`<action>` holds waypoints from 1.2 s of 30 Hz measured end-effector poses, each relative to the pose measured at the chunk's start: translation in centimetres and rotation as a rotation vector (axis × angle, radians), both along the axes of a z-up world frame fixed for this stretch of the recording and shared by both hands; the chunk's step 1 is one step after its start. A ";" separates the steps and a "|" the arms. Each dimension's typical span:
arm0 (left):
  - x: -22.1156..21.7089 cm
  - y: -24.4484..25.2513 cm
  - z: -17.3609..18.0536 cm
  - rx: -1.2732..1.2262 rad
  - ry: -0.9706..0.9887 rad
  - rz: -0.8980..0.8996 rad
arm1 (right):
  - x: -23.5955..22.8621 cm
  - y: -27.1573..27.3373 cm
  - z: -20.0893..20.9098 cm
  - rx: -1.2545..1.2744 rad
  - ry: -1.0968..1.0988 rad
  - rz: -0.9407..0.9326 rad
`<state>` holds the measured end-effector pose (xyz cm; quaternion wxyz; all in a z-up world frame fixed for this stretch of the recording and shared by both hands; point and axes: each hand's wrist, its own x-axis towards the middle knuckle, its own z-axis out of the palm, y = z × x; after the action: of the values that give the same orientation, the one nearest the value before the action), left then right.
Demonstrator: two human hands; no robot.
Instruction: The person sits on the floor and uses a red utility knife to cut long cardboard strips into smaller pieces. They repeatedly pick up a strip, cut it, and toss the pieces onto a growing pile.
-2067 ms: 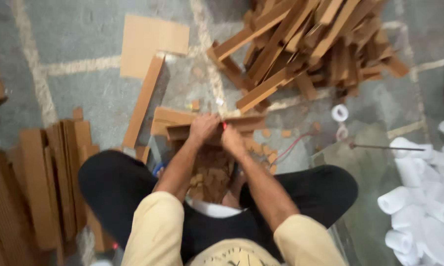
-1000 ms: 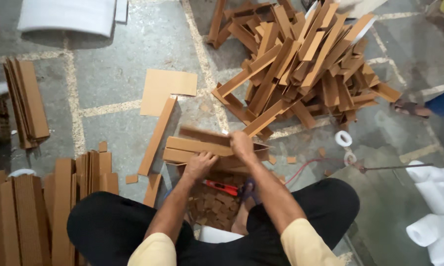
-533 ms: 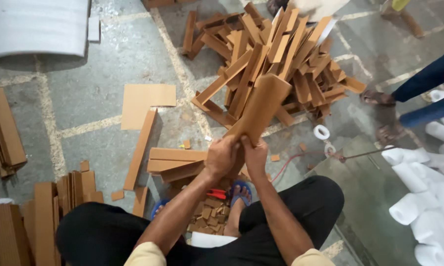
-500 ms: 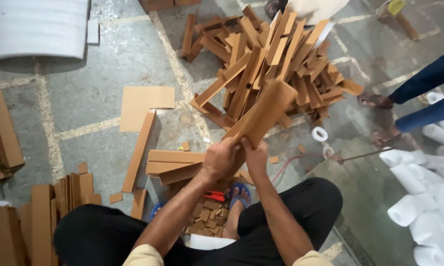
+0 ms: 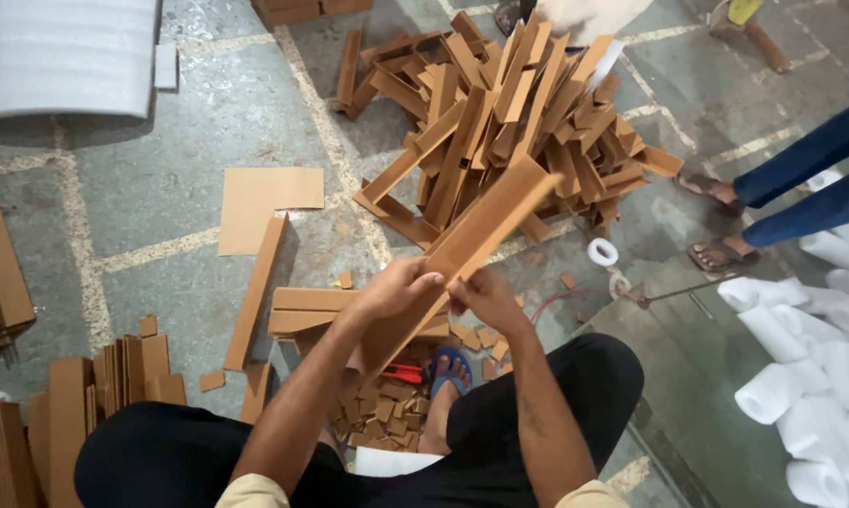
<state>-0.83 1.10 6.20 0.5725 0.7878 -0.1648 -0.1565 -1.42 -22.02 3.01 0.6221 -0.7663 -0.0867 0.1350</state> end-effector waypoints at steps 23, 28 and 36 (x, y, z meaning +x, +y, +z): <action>1.0 5.6 1.6 0.574 -0.097 0.120 | -0.2 1.1 -8.4 -0.770 0.146 0.527; 3.1 8.7 0.0 0.380 -0.261 0.500 | -1.0 4.7 -12.1 -0.570 -0.364 0.462; 2.6 3.2 -5.8 -0.059 -0.242 0.560 | -2.6 9.9 -19.9 -0.267 -0.117 -0.480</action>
<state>1.79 4.26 0.43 0.5921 0.7986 -0.0126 0.1075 -4.02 -12.10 -16.93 0.5239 -0.8465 0.0804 -0.0504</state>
